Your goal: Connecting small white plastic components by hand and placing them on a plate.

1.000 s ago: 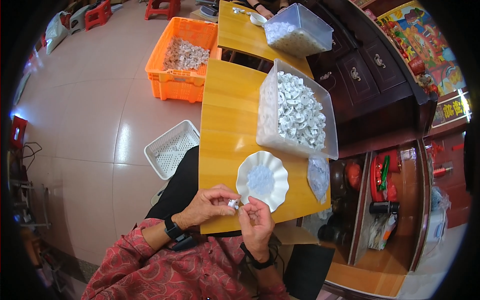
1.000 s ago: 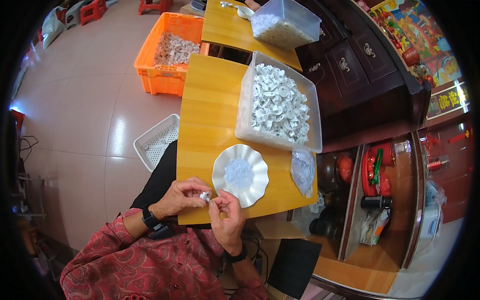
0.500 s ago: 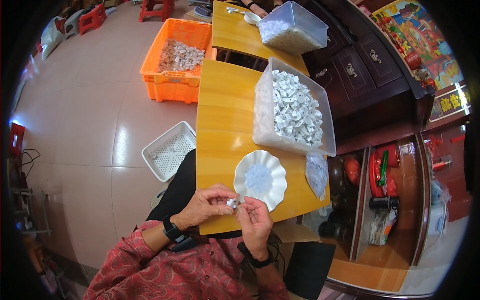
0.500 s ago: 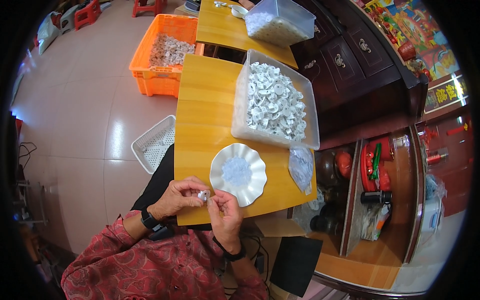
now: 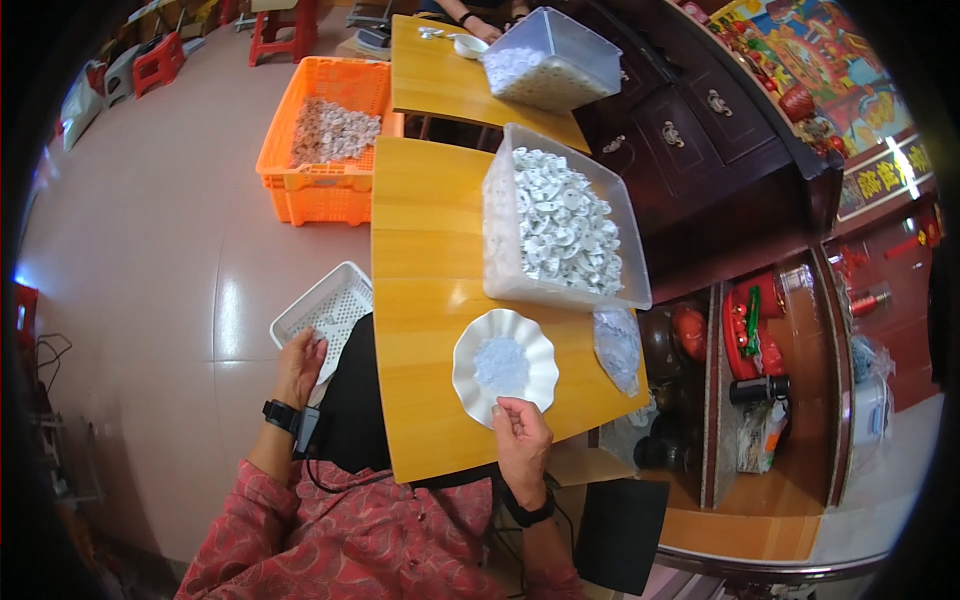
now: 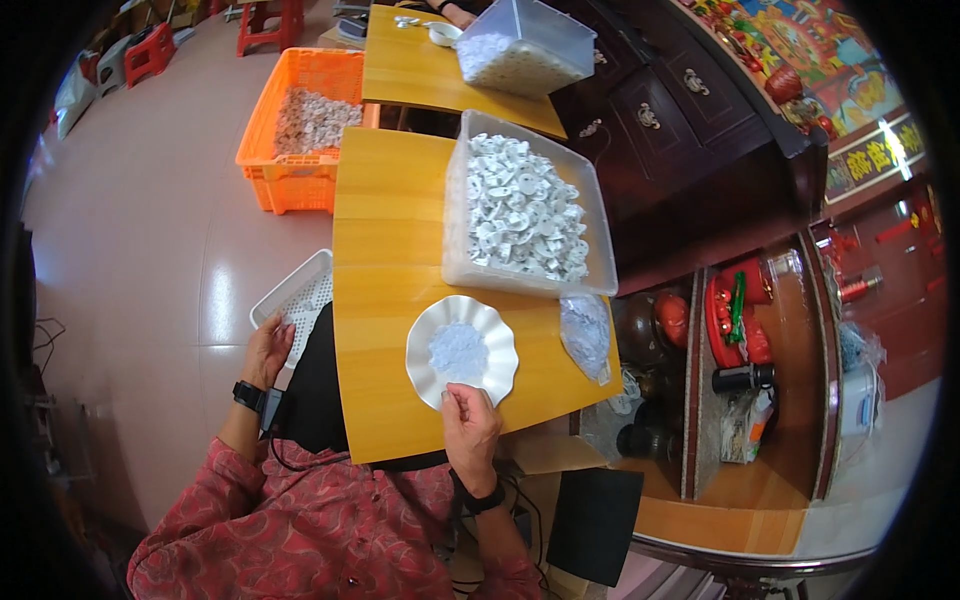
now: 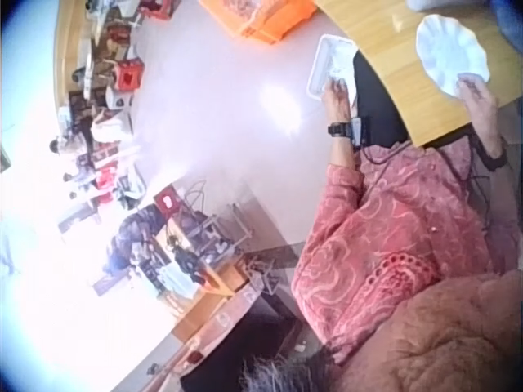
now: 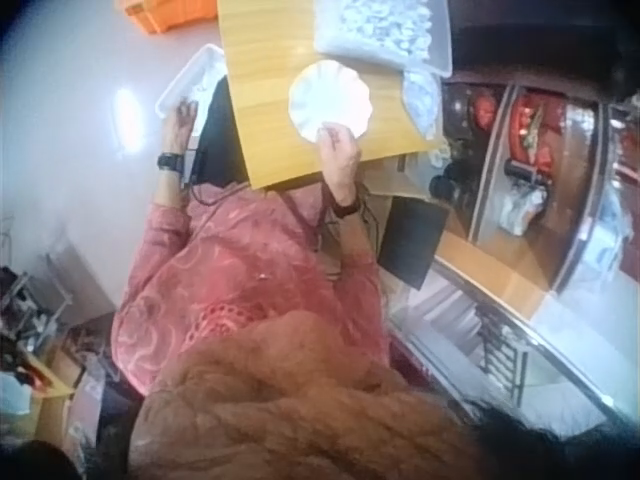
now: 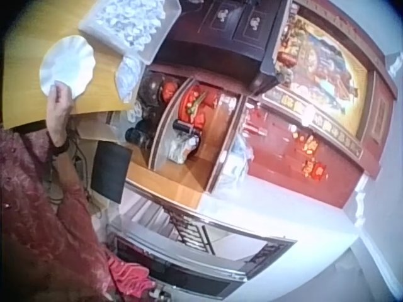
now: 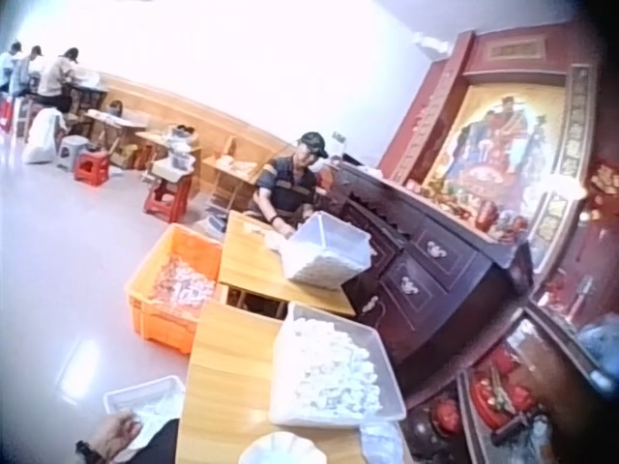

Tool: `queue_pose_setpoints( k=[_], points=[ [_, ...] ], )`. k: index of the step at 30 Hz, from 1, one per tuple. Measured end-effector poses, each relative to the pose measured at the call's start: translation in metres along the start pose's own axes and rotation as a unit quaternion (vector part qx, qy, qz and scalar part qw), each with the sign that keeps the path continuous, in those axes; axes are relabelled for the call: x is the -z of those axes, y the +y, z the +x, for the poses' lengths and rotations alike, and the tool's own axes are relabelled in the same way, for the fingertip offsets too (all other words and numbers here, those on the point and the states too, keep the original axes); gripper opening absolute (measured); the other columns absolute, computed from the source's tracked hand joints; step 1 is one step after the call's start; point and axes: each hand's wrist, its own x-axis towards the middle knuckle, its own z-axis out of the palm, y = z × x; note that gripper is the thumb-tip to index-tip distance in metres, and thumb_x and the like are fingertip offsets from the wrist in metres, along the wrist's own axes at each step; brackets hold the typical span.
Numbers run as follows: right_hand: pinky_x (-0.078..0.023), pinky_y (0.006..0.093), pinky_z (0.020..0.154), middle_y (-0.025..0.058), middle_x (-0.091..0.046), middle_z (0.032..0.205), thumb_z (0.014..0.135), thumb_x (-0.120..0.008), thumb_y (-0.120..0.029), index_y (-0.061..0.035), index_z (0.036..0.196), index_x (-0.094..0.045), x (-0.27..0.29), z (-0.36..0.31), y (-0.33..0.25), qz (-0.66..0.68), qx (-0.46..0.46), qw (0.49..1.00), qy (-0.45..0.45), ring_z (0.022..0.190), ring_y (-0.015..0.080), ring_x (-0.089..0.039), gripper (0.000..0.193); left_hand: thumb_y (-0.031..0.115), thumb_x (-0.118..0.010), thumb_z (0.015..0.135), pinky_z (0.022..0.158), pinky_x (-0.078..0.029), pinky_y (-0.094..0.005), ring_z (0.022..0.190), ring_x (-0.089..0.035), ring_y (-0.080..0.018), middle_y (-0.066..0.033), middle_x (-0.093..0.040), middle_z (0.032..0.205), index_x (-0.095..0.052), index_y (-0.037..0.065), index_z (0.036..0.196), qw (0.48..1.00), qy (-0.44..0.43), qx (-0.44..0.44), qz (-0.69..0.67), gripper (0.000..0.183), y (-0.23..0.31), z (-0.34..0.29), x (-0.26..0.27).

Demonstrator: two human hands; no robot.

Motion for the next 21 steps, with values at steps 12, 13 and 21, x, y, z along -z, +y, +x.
queue_pose_setpoints(
  k=[12,13,21],
  points=[
    [-0.049,0.0363,0.061,0.014,-0.062,0.083,0.084,-0.067,-0.004,-0.0016,0.094,-0.067,0.021,0.029,-0.019,-0.21,0.181,0.961,0.026,0.07,0.0288,-0.062,0.01,-0.001,-0.056,0.092,0.092,-0.057,-0.0398,0.103,-0.056,-0.0294,-0.0183,-0.051,0.117,-0.045,-0.008,0.118,0.995,0.098,0.02,-0.015,0.028,-0.012,0.061,0.044],
    [-0.049,0.0363,0.061,0.014,-0.062,0.083,0.084,-0.067,-0.004,-0.0016,0.094,-0.067,0.023,0.037,-0.026,-0.209,0.183,0.96,0.025,0.07,0.0288,-0.062,0.01,-0.001,-0.057,0.092,0.088,-0.058,-0.0363,0.097,-0.059,-0.027,-0.0165,-0.055,0.109,-0.049,-0.008,0.113,0.997,0.074,0.024,-0.014,0.024,-0.008,0.057,0.039],
    [-0.047,0.0407,0.072,0.0115,-0.059,0.09,0.086,-0.067,-0.011,-0.0027,0.094,-0.066,0.019,0.126,-0.072,-0.293,0.299,0.899,0.129,0.085,0.0297,-0.06,0.012,0.009,-0.065,0.091,0.067,-0.054,-0.0241,0.076,-0.064,-0.0157,-0.008,-0.064,0.092,-0.062,-0.001,0.1,0.979,-0.103,-0.122,0.13,0.014,0.02,-0.089,-0.104]
  ],
)
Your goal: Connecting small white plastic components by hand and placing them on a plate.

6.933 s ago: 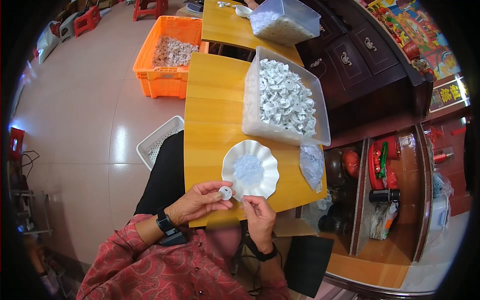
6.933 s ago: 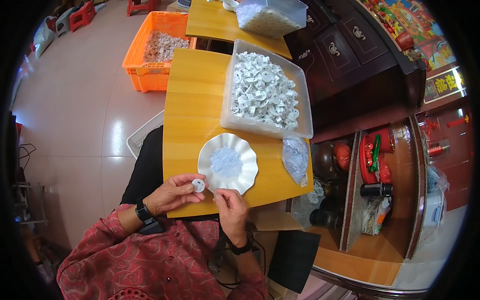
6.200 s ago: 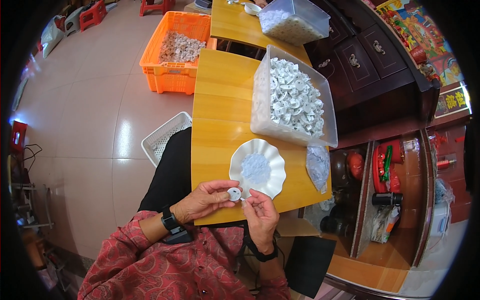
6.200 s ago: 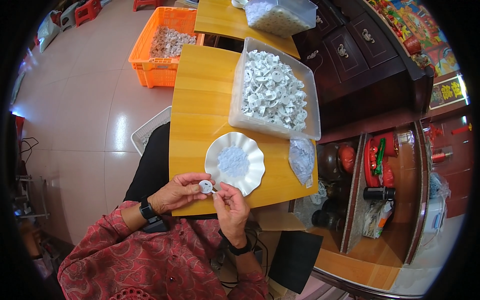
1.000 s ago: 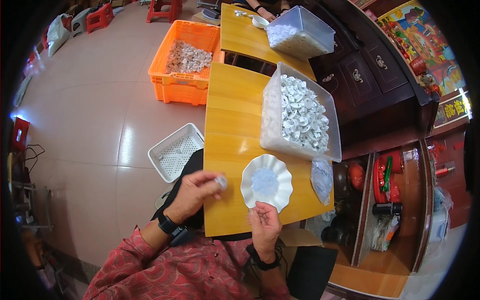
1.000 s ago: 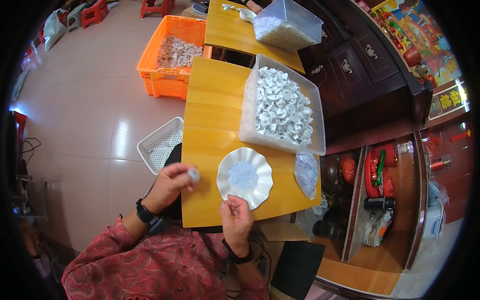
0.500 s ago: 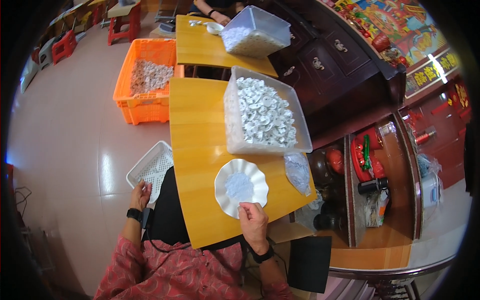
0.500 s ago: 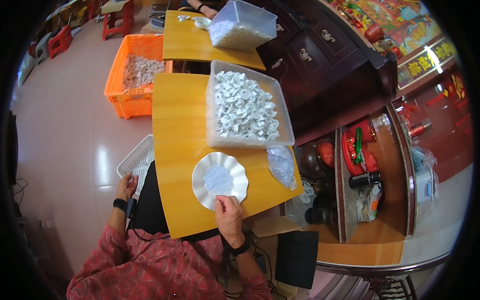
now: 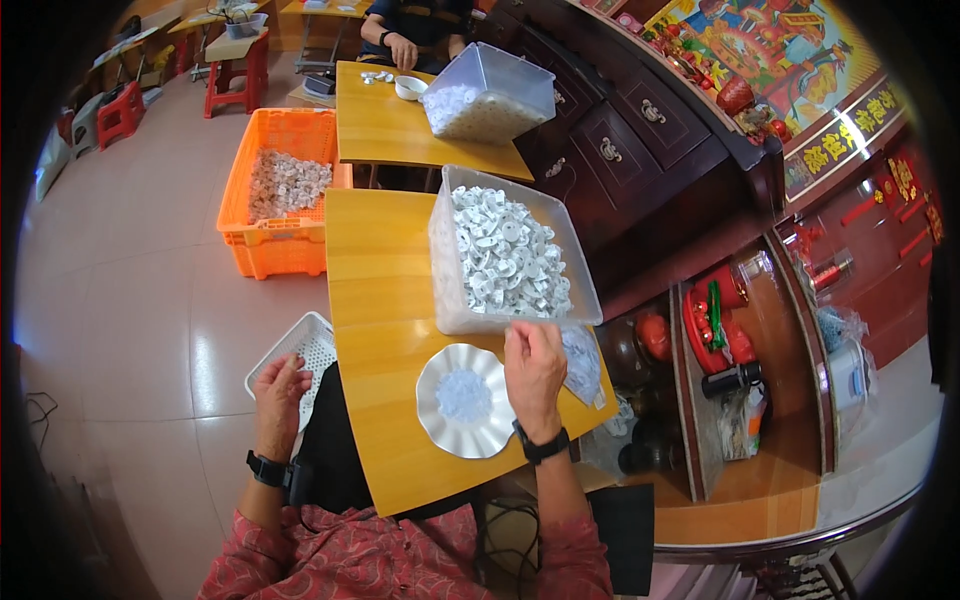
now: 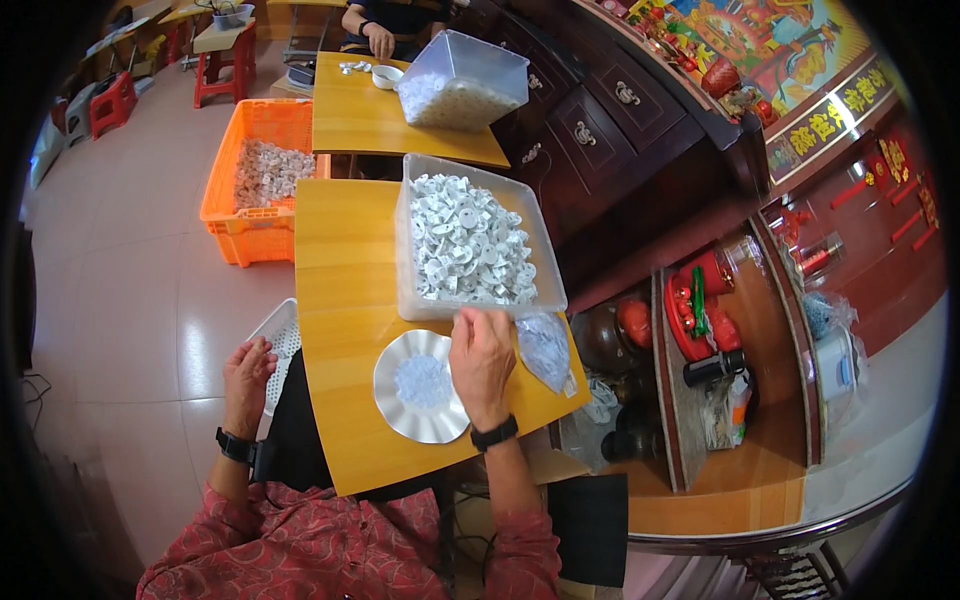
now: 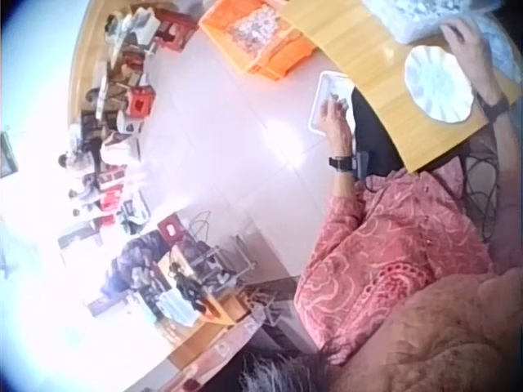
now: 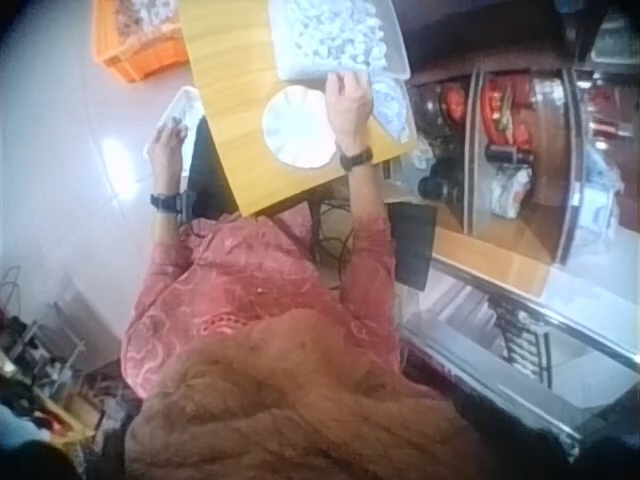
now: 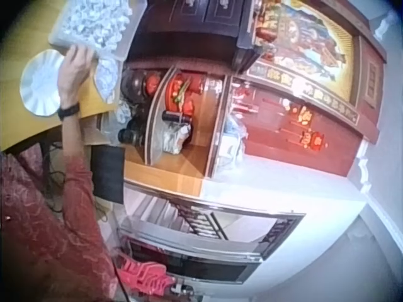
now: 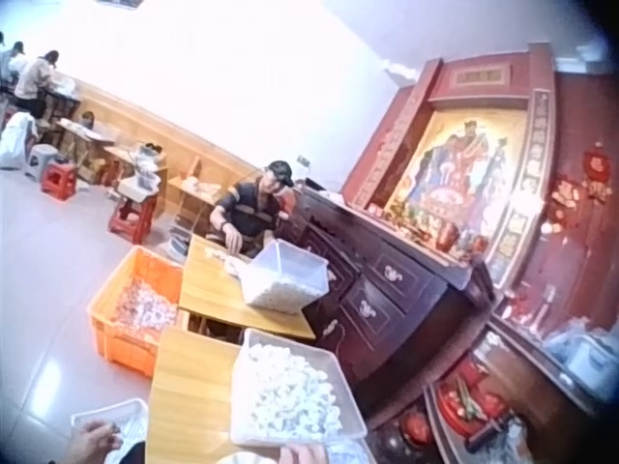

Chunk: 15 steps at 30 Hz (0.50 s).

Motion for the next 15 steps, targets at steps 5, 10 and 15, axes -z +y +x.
queue_pose_setpoints(
  k=[5,10,15],
  points=[
    [-0.039,0.0436,0.085,0.0066,-0.059,0.1,0.084,-0.068,-0.02,-0.0079,0.091,-0.069,-0.027,0.032,0.012,-0.098,-0.001,0.995,0.003,0.103,0.0263,-0.055,0.015,0.013,-0.066,0.092,0.063,-0.053,-0.0232,0.073,-0.065,-0.013,-0.0066,-0.066,0.095,-0.063,-0.001,0.105,0.988,-0.117,0.0,0.098,0.02,0.017,-0.047,-0.036],
    [-0.038,0.0444,0.087,0.0079,-0.063,0.097,0.083,-0.066,-0.021,-0.0083,0.084,-0.07,-0.036,0.04,0.021,-0.055,-0.101,0.993,-0.035,0.1,0.0279,-0.058,0.013,0.01,-0.063,0.093,0.071,-0.053,-0.0256,0.083,-0.065,-0.013,-0.0069,-0.067,0.102,-0.064,0.001,0.109,0.965,-0.225,0.029,0.131,0.018,0.015,-0.074,-0.047],
    [-0.039,0.0441,0.086,0.0091,-0.064,0.095,0.082,-0.066,-0.02,-0.0071,0.083,-0.069,-0.038,0.046,0.016,-0.082,-0.109,0.989,-0.051,0.096,0.029,-0.06,0.013,0.006,-0.064,0.092,0.072,-0.054,-0.0264,0.083,-0.065,-0.0139,-0.0075,-0.067,0.103,-0.064,0.0,0.109,0.947,-0.281,0.065,0.143,0.018,0.002,-0.089,-0.055]
  ],
)
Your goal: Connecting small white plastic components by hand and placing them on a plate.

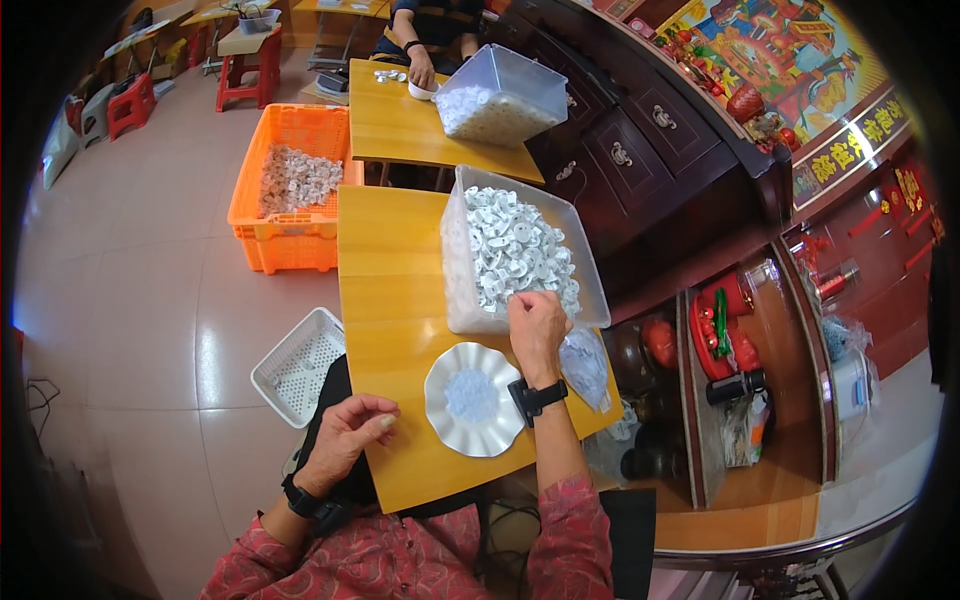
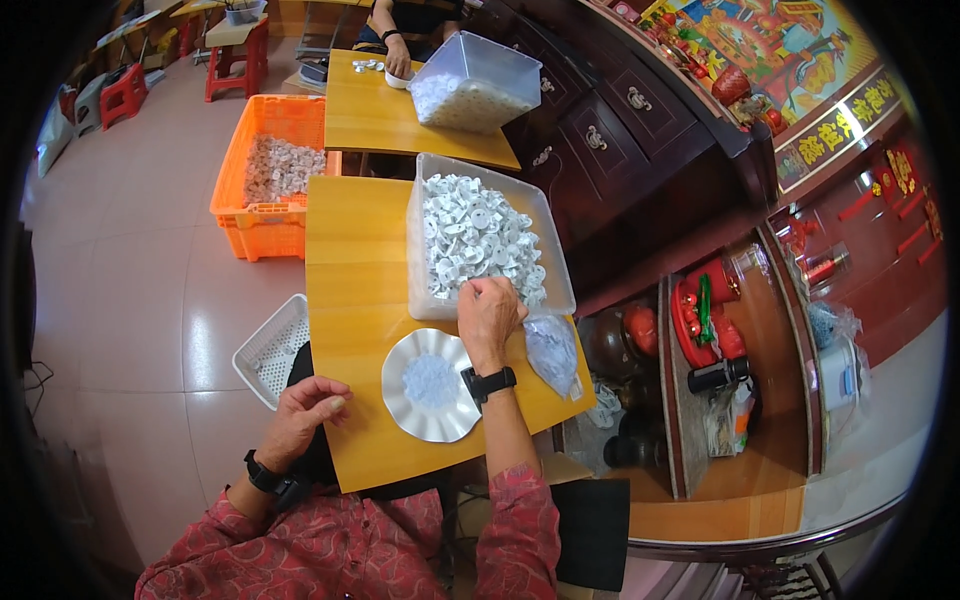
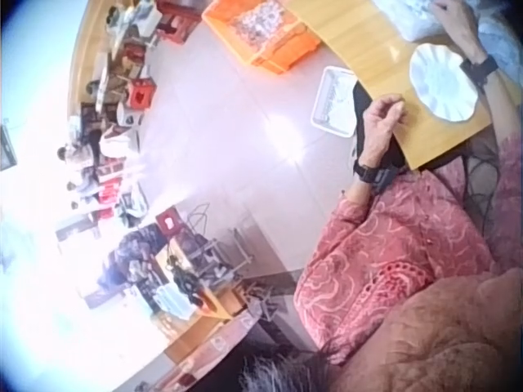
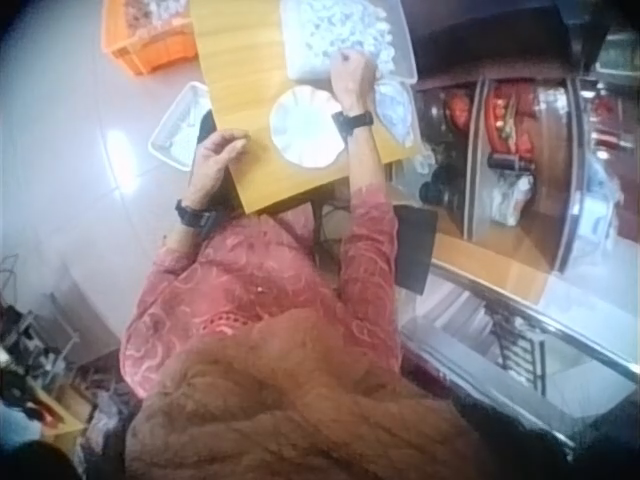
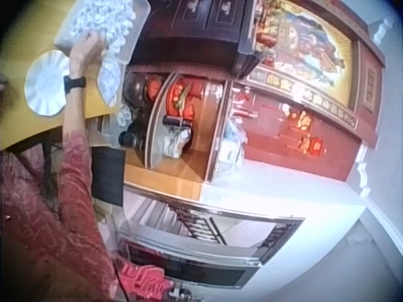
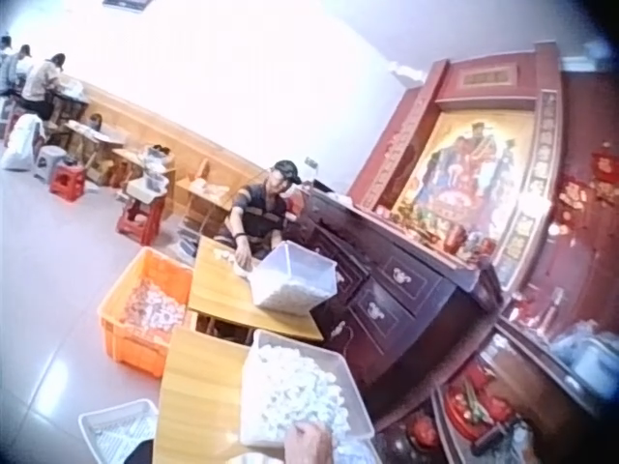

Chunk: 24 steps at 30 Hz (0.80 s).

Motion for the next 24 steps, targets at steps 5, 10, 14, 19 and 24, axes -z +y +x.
queue_pose_setpoints(
  k=[5,10,14,19,24],
  points=[
    [-0.044,0.0423,0.082,0.0113,-0.064,0.093,0.082,-0.066,-0.011,-0.0039,0.081,-0.066,-0.004,-0.007,0.016,0.133,0.024,0.985,0.109,0.091,0.0304,-0.061,0.008,0.005,-0.064,0.092,0.074,-0.055,-0.0271,0.083,-0.065,-0.0135,-0.0081,-0.068,0.104,-0.064,-0.001,0.109,0.998,-0.048,0.046,0.006,0.018,-0.009,-0.002,-0.012],
    [-0.049,0.039,0.075,0.0124,-0.062,0.088,0.079,-0.067,0.0,-0.0018,0.082,-0.063,0.05,-0.087,-0.028,0.219,0.093,0.971,0.038,0.082,0.031,-0.06,0.006,0.007,-0.062,0.094,0.083,-0.055,-0.0299,0.094,-0.065,-0.016,-0.0109,-0.067,0.113,-0.062,-0.002,0.12,0.997,-0.052,0.057,0.001,0.028,-0.014,-0.004,-0.011],
    [-0.047,0.0391,0.076,0.0105,-0.063,0.09,0.077,-0.069,0.0,-0.0035,0.083,-0.064,0.047,-0.161,-0.037,0.25,0.088,0.961,-0.074,0.083,0.0294,-0.061,0.009,0.009,-0.063,0.094,0.09,-0.053,-0.0315,0.102,-0.064,-0.0164,-0.0116,-0.066,0.117,-0.058,-0.001,0.128,0.997,-0.07,0.029,-0.035,0.036,-0.015,-0.005,-0.027],
    [-0.045,0.0388,0.08,0.0081,-0.063,0.094,0.076,-0.072,-0.002,-0.0043,0.085,-0.065,0.033,-0.198,-0.043,0.207,0.1,0.971,-0.069,0.087,0.0283,-0.061,0.013,0.007,-0.065,0.093,0.093,-0.052,-0.0275,0.102,-0.063,-0.0135,-0.0091,-0.064,0.121,-0.057,-0.002,0.129,0.991,-0.084,0.096,-0.044,0.038,-0.034,-0.009,-0.026],
    [-0.046,0.0376,0.08,0.0089,-0.063,0.096,0.078,-0.071,-0.002,-0.0031,0.09,-0.066,0.035,-0.206,-0.035,0.268,0.073,0.952,-0.131,0.089,0.0284,-0.062,0.013,0.009,-0.065,0.093,0.089,-0.054,-0.0297,0.098,-0.064,-0.0141,-0.0085,-0.066,0.113,-0.062,-0.001,0.118,0.987,-0.073,0.118,-0.077,0.028,-0.034,-0.012,-0.028]
  ],
)
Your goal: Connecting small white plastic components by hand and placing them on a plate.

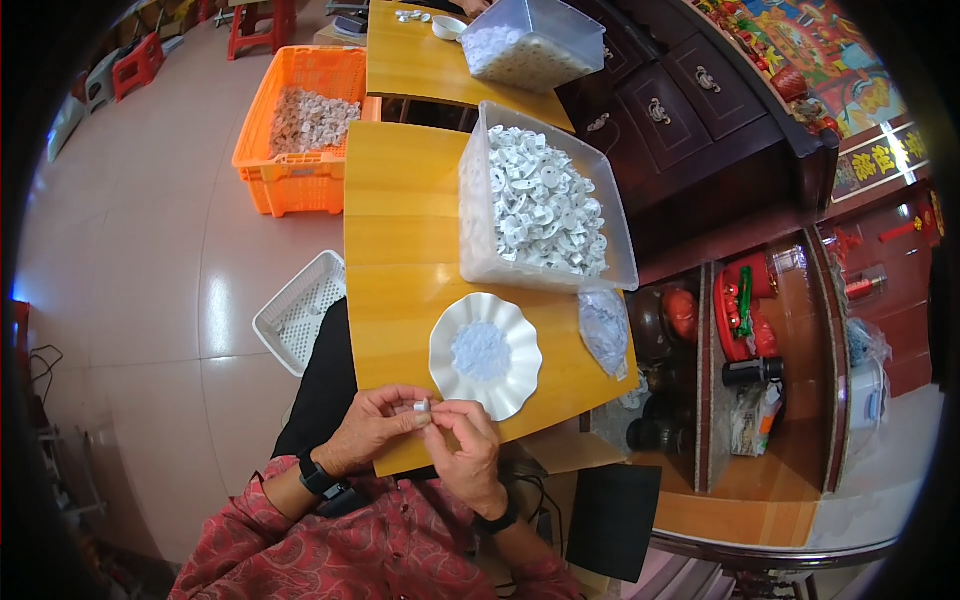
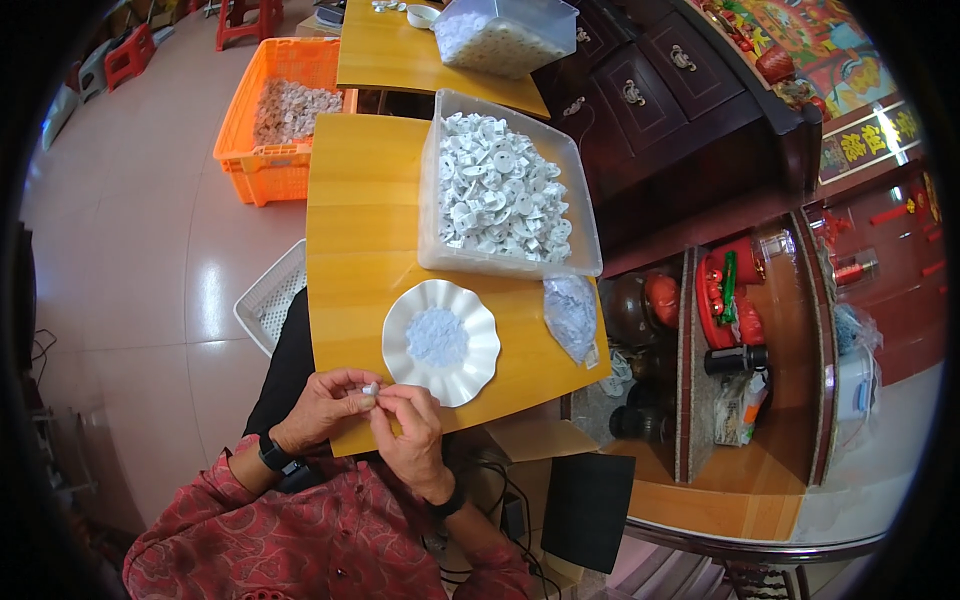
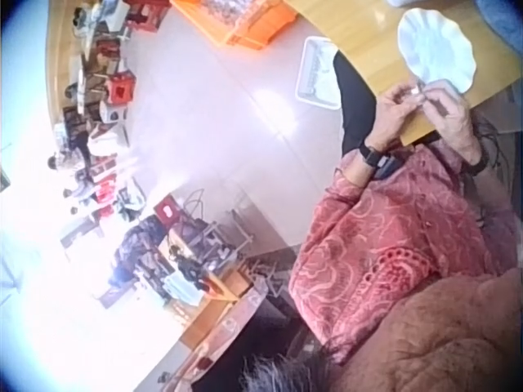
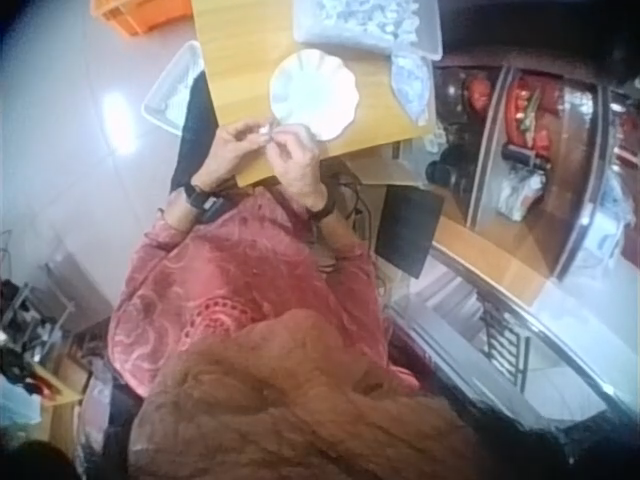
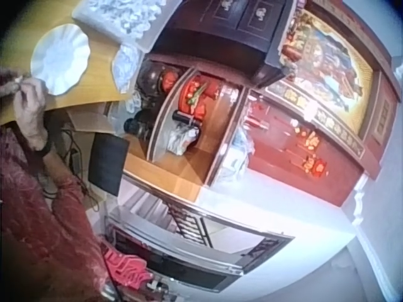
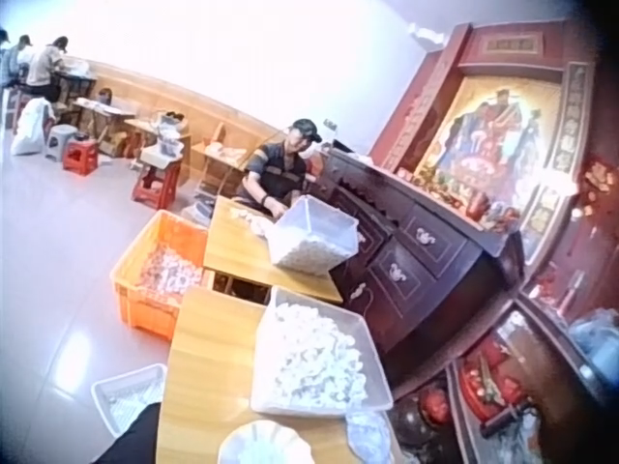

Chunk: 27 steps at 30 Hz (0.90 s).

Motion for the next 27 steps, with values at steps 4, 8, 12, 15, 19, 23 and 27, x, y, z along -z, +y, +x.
queue_pose_setpoints(
  k=[4,8,12,15,19,23,27],
  points=[
    [-0.048,0.0359,0.079,0.0098,-0.063,0.097,0.081,-0.069,-0.002,-0.0023,0.093,-0.066,0.016,0.001,0.028,-0.016,-0.037,0.999,0.028,0.091,0.0281,-0.063,0.012,0.008,-0.063,0.094,0.083,-0.057,-0.0294,0.093,-0.066,-0.0155,-0.0108,-0.066,0.109,-0.063,-0.003,0.115,1.0,0.007,0.024,-0.012,0.023,0.003,0.0,-0.001],
    [-0.046,0.0401,0.08,0.0113,-0.063,0.098,0.082,-0.065,-0.002,-0.0035,0.095,-0.066,0.027,0.005,0.057,-0.122,-0.003,0.992,0.041,0.091,0.0297,-0.06,0.013,0.009,-0.062,0.095,0.084,-0.057,-0.03,0.091,-0.067,-0.0167,-0.0125,-0.066,0.11,-0.062,-0.004,0.115,1.0,-0.016,0.019,-0.013,0.024,0.0,0.0,0.001],
    [-0.04,0.0442,0.089,0.0094,-0.061,0.103,0.081,-0.058,-0.002,-0.0048,0.099,-0.066,0.026,0.013,0.067,-0.273,0.016,0.962,0.0,0.102,0.0297,-0.055,0.019,0.012,-0.061,0.096,0.084,-0.057,-0.0289,0.091,-0.068,-0.0157,-0.0115,-0.066,0.113,-0.06,-0.003,0.121,0.999,-0.024,0.034,-0.005,0.029,-0.004,0.002,0.002],
    [-0.038,0.0443,0.091,0.0077,-0.061,0.104,0.078,-0.057,-0.001,-0.0052,0.096,-0.065,0.03,0.01,0.07,-0.299,0.029,0.953,-0.039,0.106,0.0284,-0.054,0.021,0.012,-0.06,0.097,0.084,-0.057,-0.0288,0.09,-0.068,-0.0155,-0.0115,-0.066,0.114,-0.058,-0.003,0.125,0.999,-0.018,0.041,-0.004,0.032,-0.003,0.002,0.003],
    [-0.038,0.0439,0.092,0.0071,-0.061,0.103,0.074,-0.056,0.001,-0.0059,0.093,-0.065,0.047,0.0,0.078,-0.259,0.004,0.964,-0.06,0.104,0.0282,-0.054,0.022,0.011,-0.059,0.097,0.085,-0.057,-0.0296,0.089,-0.068,-0.0159,-0.0128,-0.066,0.116,-0.057,-0.004,0.127,0.998,-0.016,0.053,-0.016,0.033,0.0,0.002,0.002],
    [-0.039,0.0434,0.089,0.0077,-0.062,0.102,0.072,-0.054,0.004,-0.0063,0.093,-0.064,0.054,-0.003,0.079,-0.24,-0.015,0.97,-0.025,0.102,0.0292,-0.056,0.026,0.009,-0.061,0.095,0.086,-0.057,-0.03,0.091,-0.067,-0.0158,-0.0127,-0.065,0.117,-0.057,-0.003,0.126,0.999,-0.033,0.039,-0.018,0.033,-0.007,0.003,0.004],
    [-0.04,0.0423,0.09,0.0098,-0.062,0.106,0.071,-0.053,0.006,-0.0048,0.101,-0.065,0.055,-0.002,0.073,-0.254,-0.007,0.966,-0.036,0.103,0.0306,-0.056,0.034,0.005,-0.063,0.093,0.087,-0.055,-0.029,0.095,-0.066,-0.0147,-0.0107,-0.065,0.117,-0.057,-0.002,0.126,0.998,-0.049,0.018,-0.031,0.035,-0.009,0.004,0.005]
  ],
)
